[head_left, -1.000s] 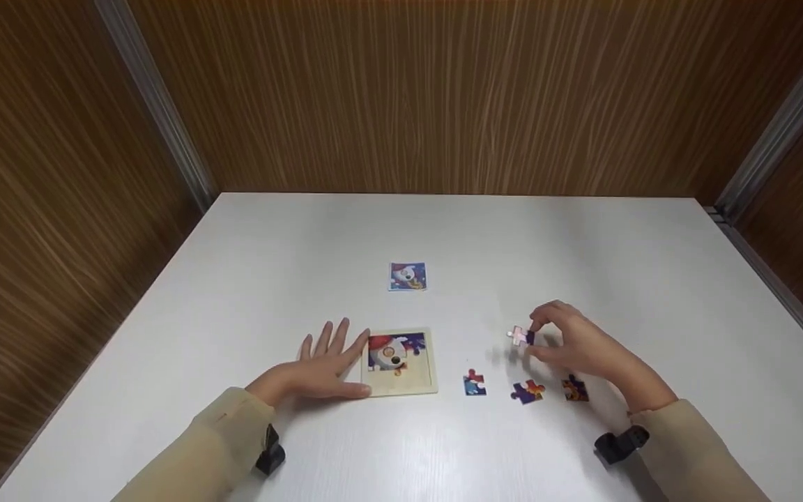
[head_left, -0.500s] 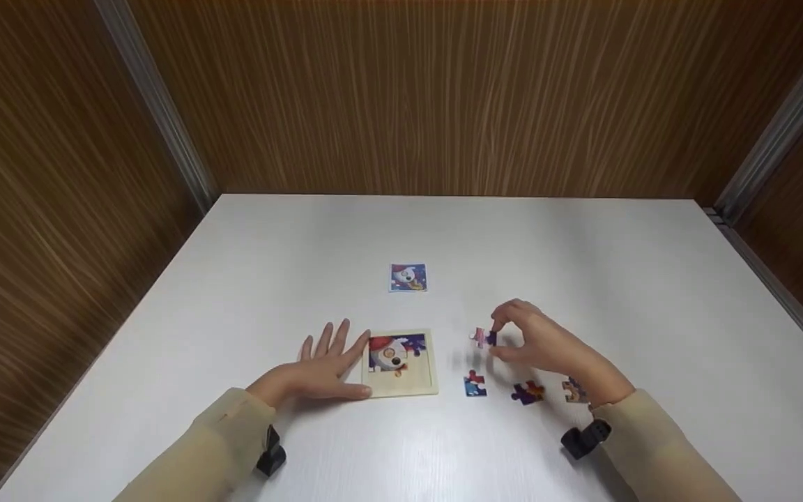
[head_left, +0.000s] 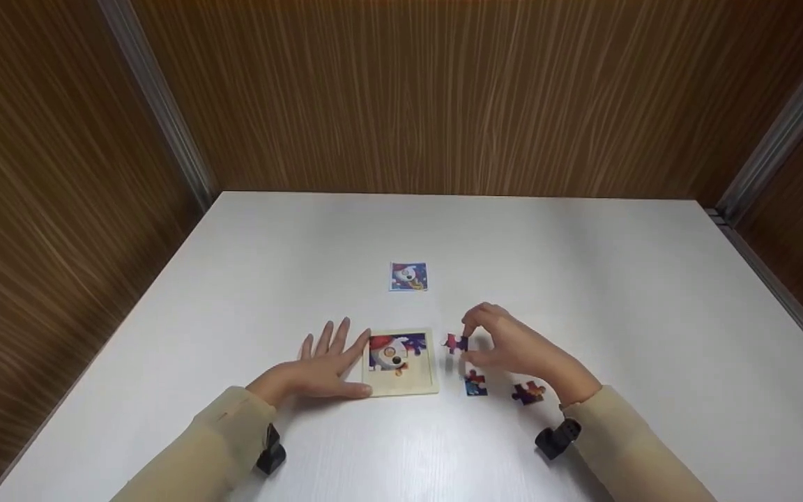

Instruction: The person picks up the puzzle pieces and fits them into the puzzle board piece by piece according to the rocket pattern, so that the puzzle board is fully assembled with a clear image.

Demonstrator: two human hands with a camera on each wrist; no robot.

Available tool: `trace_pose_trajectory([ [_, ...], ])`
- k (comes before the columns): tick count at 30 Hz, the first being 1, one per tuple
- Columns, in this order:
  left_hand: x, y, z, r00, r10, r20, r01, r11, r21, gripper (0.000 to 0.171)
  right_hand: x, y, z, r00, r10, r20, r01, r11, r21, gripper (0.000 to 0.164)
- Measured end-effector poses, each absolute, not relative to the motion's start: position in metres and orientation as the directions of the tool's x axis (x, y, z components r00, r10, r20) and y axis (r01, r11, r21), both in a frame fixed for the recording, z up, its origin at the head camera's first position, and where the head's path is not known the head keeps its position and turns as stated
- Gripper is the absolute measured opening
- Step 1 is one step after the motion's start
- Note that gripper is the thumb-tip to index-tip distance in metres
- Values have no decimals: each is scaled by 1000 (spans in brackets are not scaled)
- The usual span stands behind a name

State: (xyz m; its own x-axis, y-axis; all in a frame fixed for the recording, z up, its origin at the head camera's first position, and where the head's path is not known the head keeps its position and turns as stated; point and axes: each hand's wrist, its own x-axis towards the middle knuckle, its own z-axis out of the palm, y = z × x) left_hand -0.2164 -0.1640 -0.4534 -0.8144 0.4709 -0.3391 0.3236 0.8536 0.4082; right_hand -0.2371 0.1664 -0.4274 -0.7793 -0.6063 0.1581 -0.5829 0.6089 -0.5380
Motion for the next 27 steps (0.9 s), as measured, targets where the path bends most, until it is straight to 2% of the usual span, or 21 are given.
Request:
trace_pose_trajectory([
  [11,-217,-164,-452,-807,485,-337,340,848,406,98,-238,141,-424,-747,-645,160,-620,589,-518,24],
  [27,-216,-165,-452,-809,480,-339,336,851,403,98,-243,113,-434,-774,-631,45,-568,661,-491,25],
])
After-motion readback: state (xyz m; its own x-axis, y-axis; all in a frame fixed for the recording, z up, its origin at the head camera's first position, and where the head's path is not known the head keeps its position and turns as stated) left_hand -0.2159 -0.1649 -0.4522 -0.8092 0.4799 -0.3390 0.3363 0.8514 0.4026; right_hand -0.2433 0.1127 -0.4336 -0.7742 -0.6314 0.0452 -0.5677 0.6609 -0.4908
